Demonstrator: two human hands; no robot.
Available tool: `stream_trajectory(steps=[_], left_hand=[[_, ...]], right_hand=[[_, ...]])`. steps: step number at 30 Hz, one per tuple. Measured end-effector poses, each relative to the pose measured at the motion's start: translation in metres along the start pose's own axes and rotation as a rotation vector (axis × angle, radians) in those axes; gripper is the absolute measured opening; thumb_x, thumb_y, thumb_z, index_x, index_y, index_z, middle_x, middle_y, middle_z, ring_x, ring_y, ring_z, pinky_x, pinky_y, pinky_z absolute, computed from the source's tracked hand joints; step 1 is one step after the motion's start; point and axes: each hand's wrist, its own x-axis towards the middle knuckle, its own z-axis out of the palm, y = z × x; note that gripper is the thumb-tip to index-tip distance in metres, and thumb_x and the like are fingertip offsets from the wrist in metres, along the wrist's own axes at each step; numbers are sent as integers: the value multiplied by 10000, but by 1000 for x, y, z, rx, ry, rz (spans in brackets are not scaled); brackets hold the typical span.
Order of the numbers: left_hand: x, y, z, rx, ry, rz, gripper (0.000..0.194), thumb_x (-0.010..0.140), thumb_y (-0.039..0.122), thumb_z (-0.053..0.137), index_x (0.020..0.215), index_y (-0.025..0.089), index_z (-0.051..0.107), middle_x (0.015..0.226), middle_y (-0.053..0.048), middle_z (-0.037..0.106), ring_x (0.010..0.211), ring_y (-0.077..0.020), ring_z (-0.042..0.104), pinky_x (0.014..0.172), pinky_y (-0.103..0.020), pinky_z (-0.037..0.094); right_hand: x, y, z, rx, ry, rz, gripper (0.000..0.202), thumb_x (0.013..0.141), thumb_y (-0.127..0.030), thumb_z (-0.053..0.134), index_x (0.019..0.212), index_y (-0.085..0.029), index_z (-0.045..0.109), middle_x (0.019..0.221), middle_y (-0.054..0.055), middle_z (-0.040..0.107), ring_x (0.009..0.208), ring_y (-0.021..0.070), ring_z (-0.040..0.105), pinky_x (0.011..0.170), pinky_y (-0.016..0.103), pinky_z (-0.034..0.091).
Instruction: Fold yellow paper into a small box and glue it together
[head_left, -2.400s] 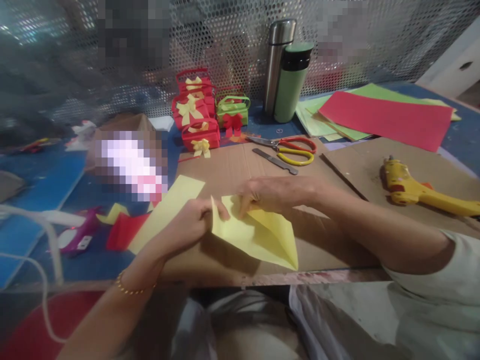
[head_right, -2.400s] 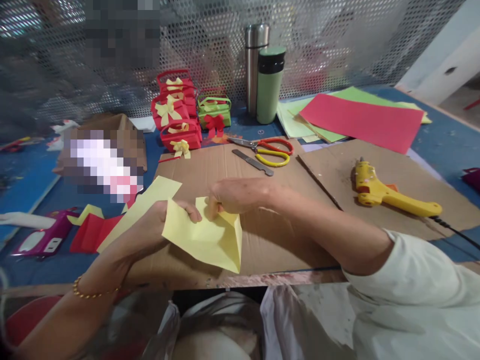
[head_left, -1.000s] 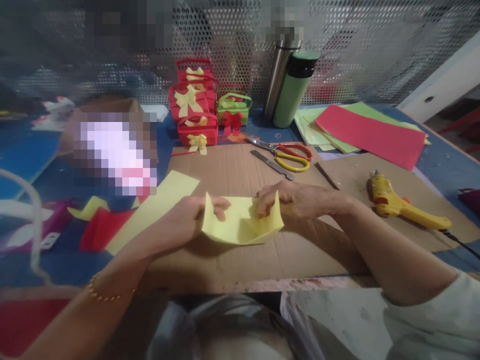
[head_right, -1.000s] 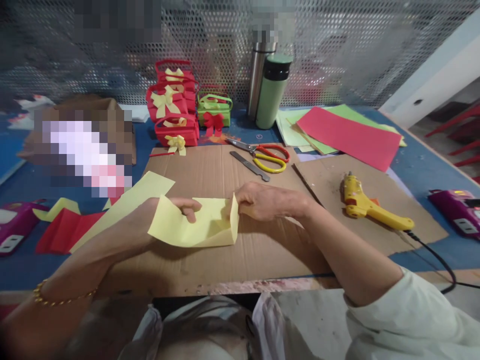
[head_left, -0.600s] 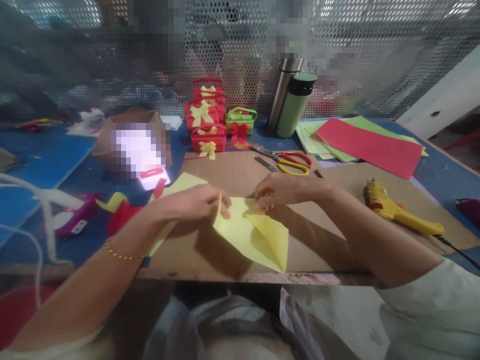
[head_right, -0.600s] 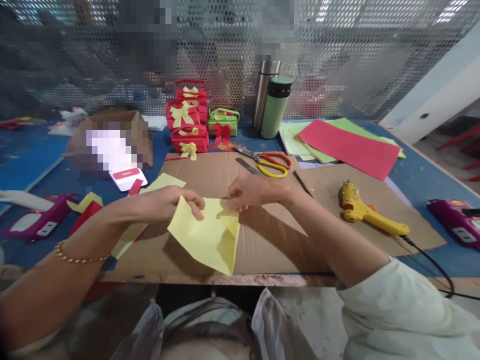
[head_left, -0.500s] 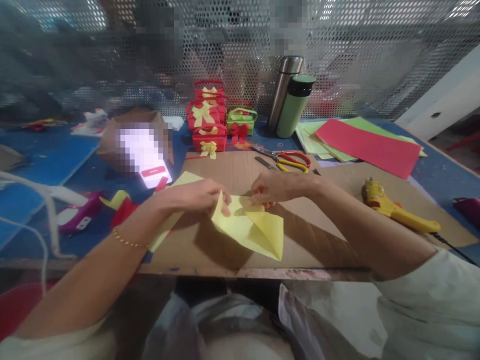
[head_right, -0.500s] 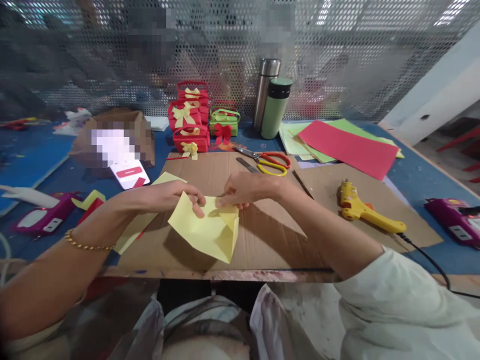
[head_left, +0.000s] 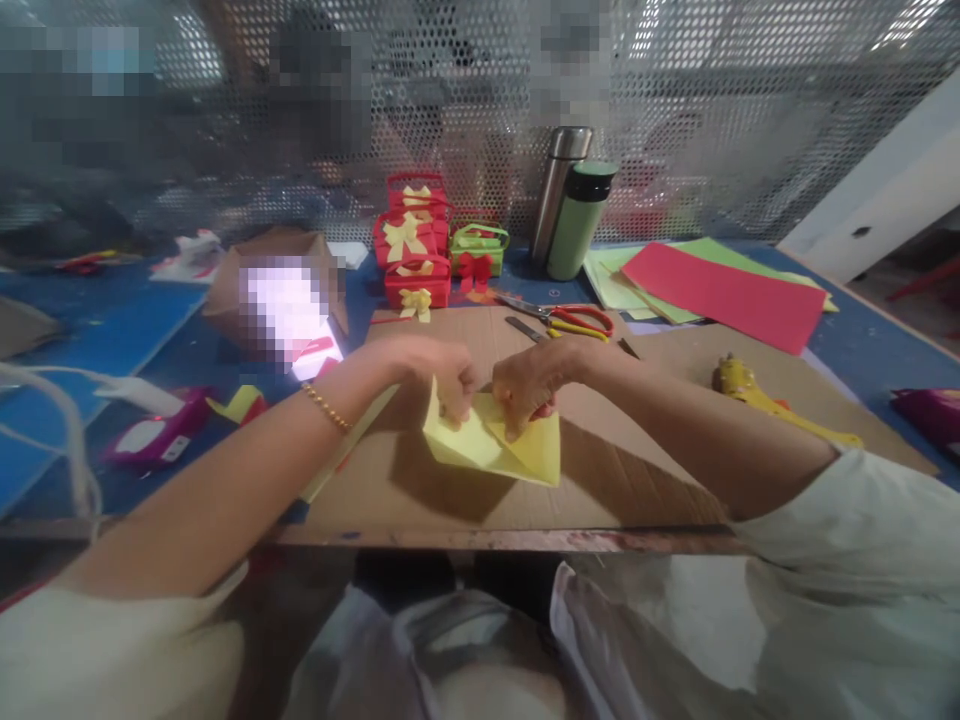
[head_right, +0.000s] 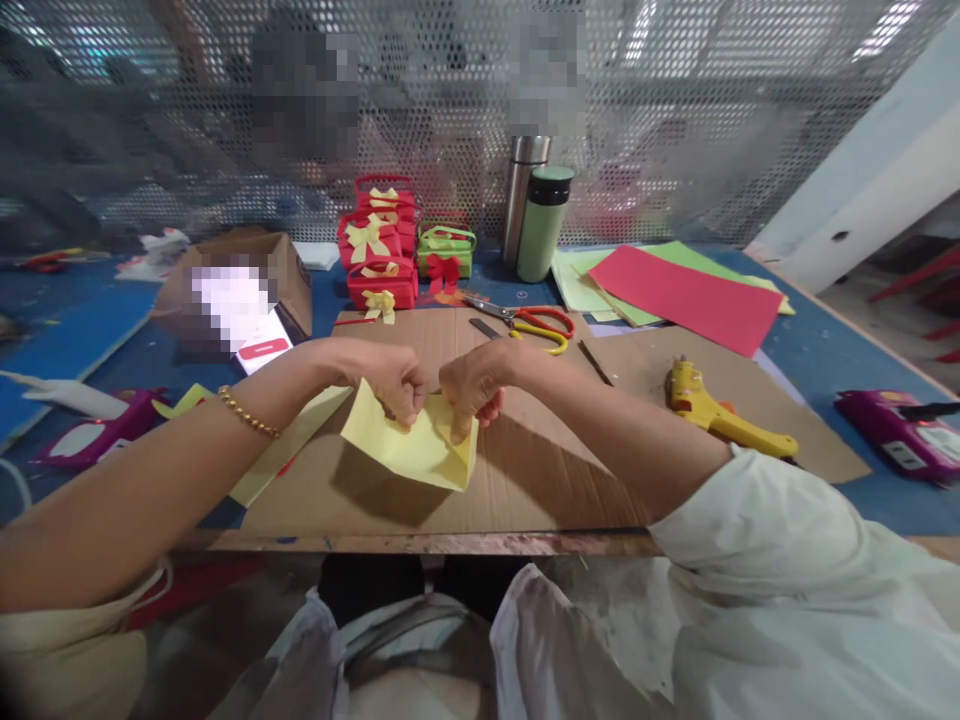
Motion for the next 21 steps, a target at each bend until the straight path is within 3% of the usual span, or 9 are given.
stream_trajectory(steps=[6, 13, 21], left_hand=[[10, 9, -4, 80, -90, 64, 281, 560, 295, 811, 780, 201, 664, 723, 17, 693, 713, -171, 613, 664, -275, 473], [12, 16, 3, 176, -103, 112, 172, 582, 207, 725, 723, 179, 631, 670, 20, 618, 626, -143, 550, 632, -274, 430], [3, 28, 8, 463, 86, 94, 101, 682, 233, 736, 745, 188, 671, 664, -4, 601, 660, -179, 552, 600, -297, 363]], right_hand=[[-2, 12, 5, 96, 68, 0, 129, 729, -130, 747, 756, -153, 622, 694, -15, 588, 646, 123, 572, 635, 260, 440], [-6, 9, 6, -119, 87, -40, 176, 740, -279, 699, 653, -149, 619, 602, -14, 575, 568, 124, 558, 586, 254, 405], [-6, 8, 8, -266, 251, -25, 155, 701, -334, 729, 763, -193, 707, 687, 19, 671, 644, 173, 608, 599, 277, 369]])
